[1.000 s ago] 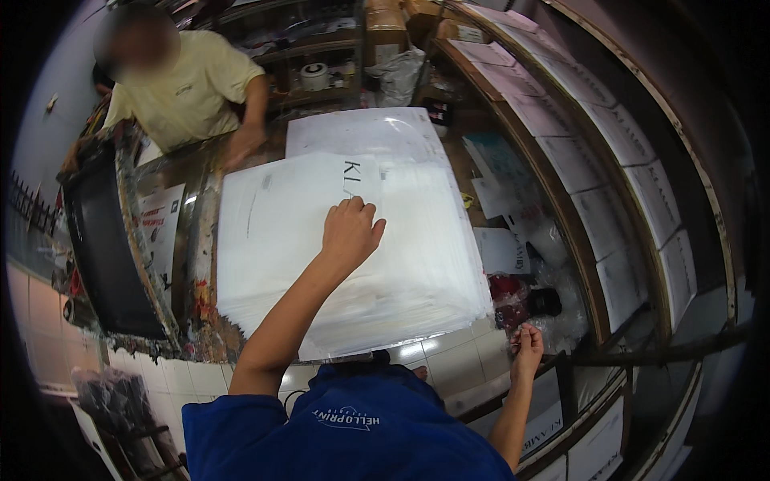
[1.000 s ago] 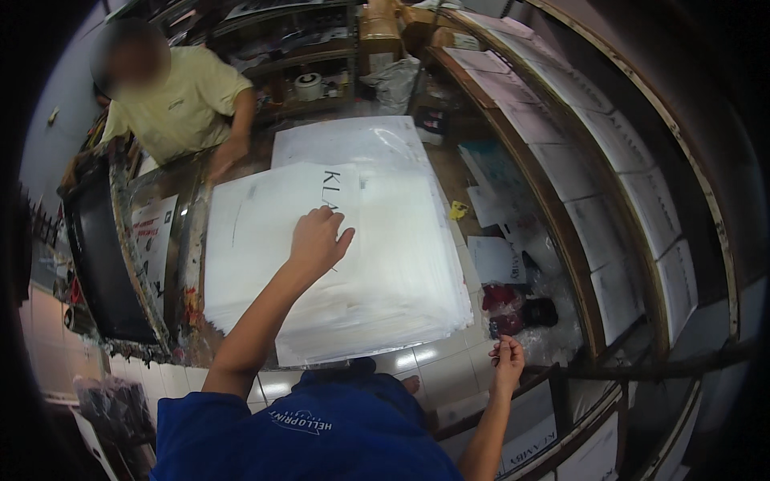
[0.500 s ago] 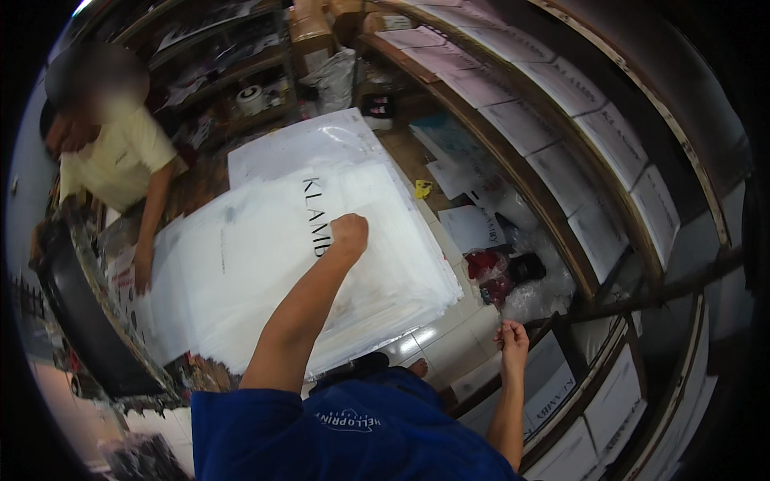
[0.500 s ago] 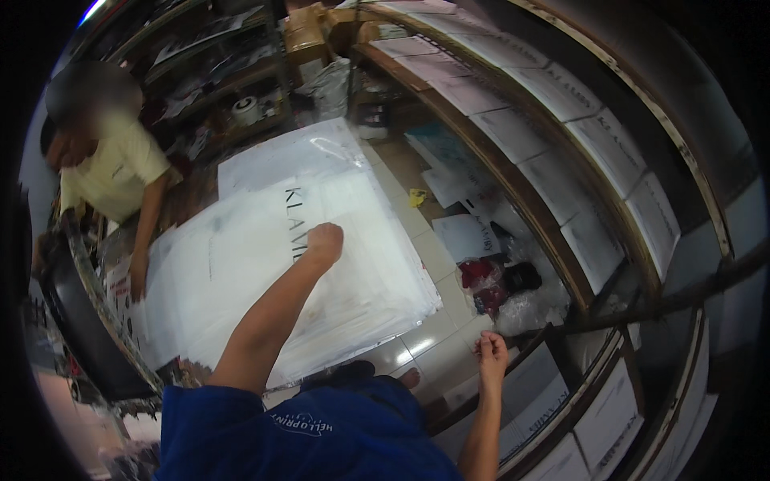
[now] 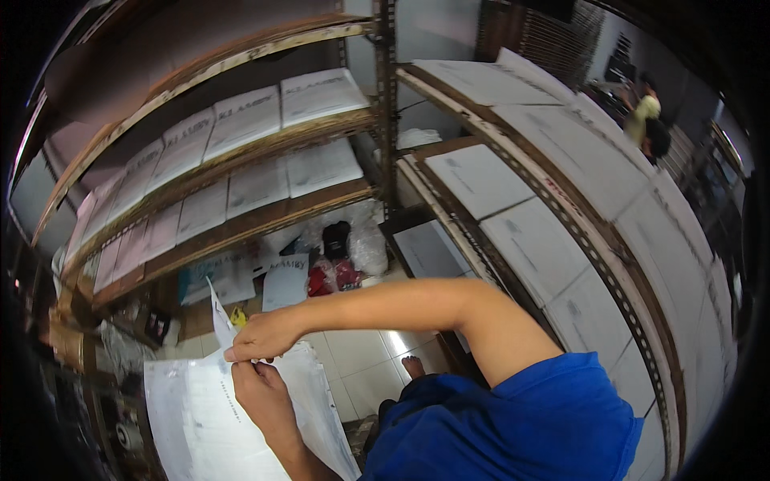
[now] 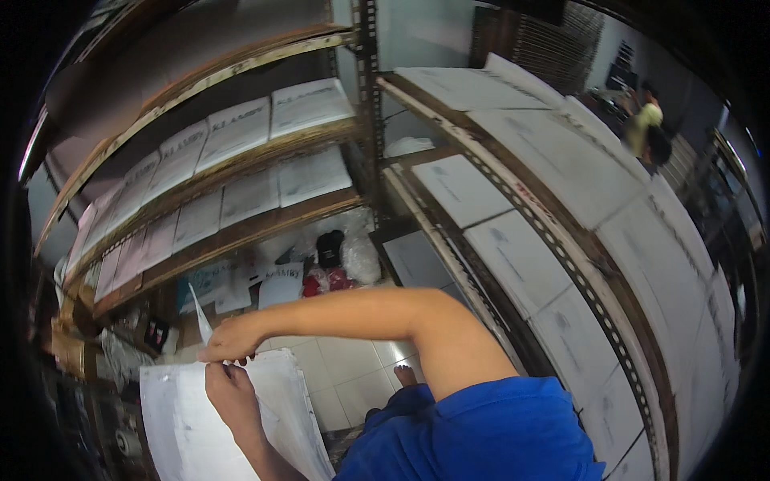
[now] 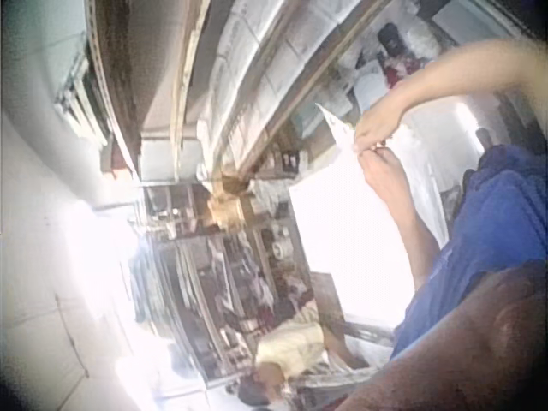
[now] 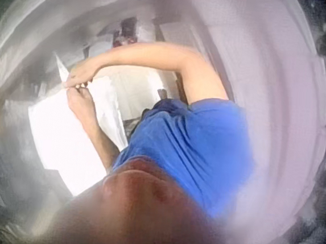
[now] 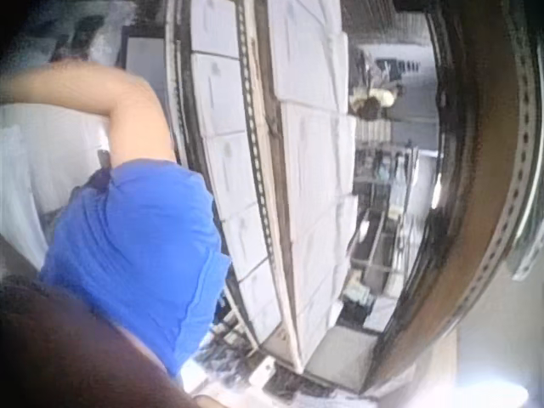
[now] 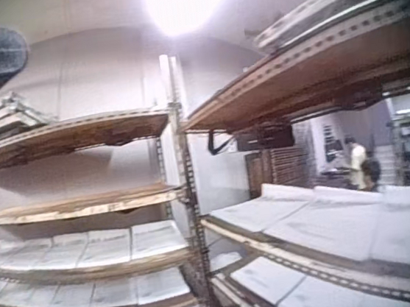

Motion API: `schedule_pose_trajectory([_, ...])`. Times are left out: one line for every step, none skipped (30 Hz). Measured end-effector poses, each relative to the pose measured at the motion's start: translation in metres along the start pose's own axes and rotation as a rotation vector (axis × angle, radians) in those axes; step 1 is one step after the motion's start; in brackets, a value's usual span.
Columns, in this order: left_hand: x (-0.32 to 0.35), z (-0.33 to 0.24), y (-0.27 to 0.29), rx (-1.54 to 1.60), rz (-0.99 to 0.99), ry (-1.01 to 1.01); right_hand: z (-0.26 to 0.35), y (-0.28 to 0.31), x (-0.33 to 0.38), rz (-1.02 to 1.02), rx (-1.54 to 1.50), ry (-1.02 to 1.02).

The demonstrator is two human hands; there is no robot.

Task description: The person wipes a stack of white printed sheets with a yellow cloth, then repeatedly picks up individual sheets and places them onto a metal drying rack. A coworker operates a screen printing press in the background.

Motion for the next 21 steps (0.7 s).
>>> schedule_pose_trajectory([-0.001,-0.017,-0.001,0.011,0.013,-0.031,0.000,0.005,0.011,0.048,0.020,-0.084])
schedule_pose_trajectory([-0.002,-0.035,-0.003,0.023,0.027,-0.062,0.005,0.018,0.030,-0.025,0.010,-0.084])
schedule_pose_trajectory([-0.001,-0.055,0.001,0.139,-0.001,-0.140,0.010,0.029,0.051,-0.088,0.003,-0.083])
schedule_pose_trajectory([0.003,-0.076,0.009,0.224,0.002,-0.202,0.013,0.040,0.073,-0.152,-0.006,-0.080])
schedule_pose_trajectory([0.007,-0.097,0.019,0.313,0.008,-0.265,0.014,0.054,0.095,-0.193,0.081,-0.066])
schedule_pose_trajectory([0.011,-0.104,0.034,0.377,-0.007,-0.297,0.033,0.065,0.114,-0.151,0.135,-0.134])
schedule_pose_trajectory([0.021,-0.115,0.049,0.401,-0.091,-0.407,0.037,0.085,0.138,-0.222,0.257,-0.112])
schedule_pose_trajectory([0.029,-0.113,0.059,0.488,-0.151,-0.419,0.052,0.103,0.175,-0.280,0.231,-0.116])
schedule_pose_trajectory([0.036,-0.113,0.074,0.441,-0.212,-0.433,0.069,0.123,0.198,-0.273,0.288,-0.151])
schedule_pose_trajectory([0.044,-0.114,0.086,0.410,-0.269,-0.461,0.089,0.142,0.236,-0.330,0.306,-0.199])
schedule_pose_trajectory([0.047,-0.110,0.086,0.381,-0.297,-0.452,0.091,0.170,0.281,-0.442,0.316,-0.224])
schedule_pose_trajectory([0.045,-0.108,0.072,0.386,-0.250,-0.429,0.103,0.185,0.343,-0.538,0.371,-0.374])
schedule_pose_trajectory([0.045,-0.105,0.056,0.398,-0.203,-0.412,0.107,0.201,0.412,-0.662,0.400,-0.518])
schedule_pose_trajectory([0.044,-0.103,0.045,0.382,-0.171,-0.376,0.105,0.216,0.476,-0.805,0.463,-0.659])
schedule_pose_trajectory([0.043,-0.104,0.036,0.409,-0.161,-0.378,0.114,0.223,0.529,-0.852,0.468,-0.699])
schedule_pose_trajectory([0.040,-0.105,0.016,0.405,-0.090,-0.346,0.117,0.222,0.595,-0.992,0.424,-0.842])
schedule_pose_trajectory([0.041,-0.102,-0.004,0.385,-0.025,-0.310,0.118,0.214,0.645,-1.064,0.377,-0.921])
schedule_pose_trajectory([0.043,-0.097,-0.025,0.357,0.033,-0.263,0.114,0.209,0.688,-1.124,0.330,-0.987])
schedule_pose_trajectory([0.047,-0.096,-0.041,0.349,0.051,-0.291,0.094,0.208,0.725,-1.153,0.235,-1.035])
schedule_pose_trajectory([0.052,-0.094,-0.060,0.347,0.105,-0.283,0.070,0.204,0.759,-1.182,0.137,-1.080])
schedule_pose_trajectory([0.059,-0.090,-0.081,0.356,0.166,-0.281,0.055,0.195,0.787,-1.152,0.134,-1.182])
Point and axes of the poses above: each hand's wrist, its own x-axis away from the middle knuckle, its own y-axis out of the back of the hand, z = x × y, the point moved 10 cm from there along -x, towards the middle knuckle, and after that the axes turned 11 degrees about z, right-handed, at the moved point
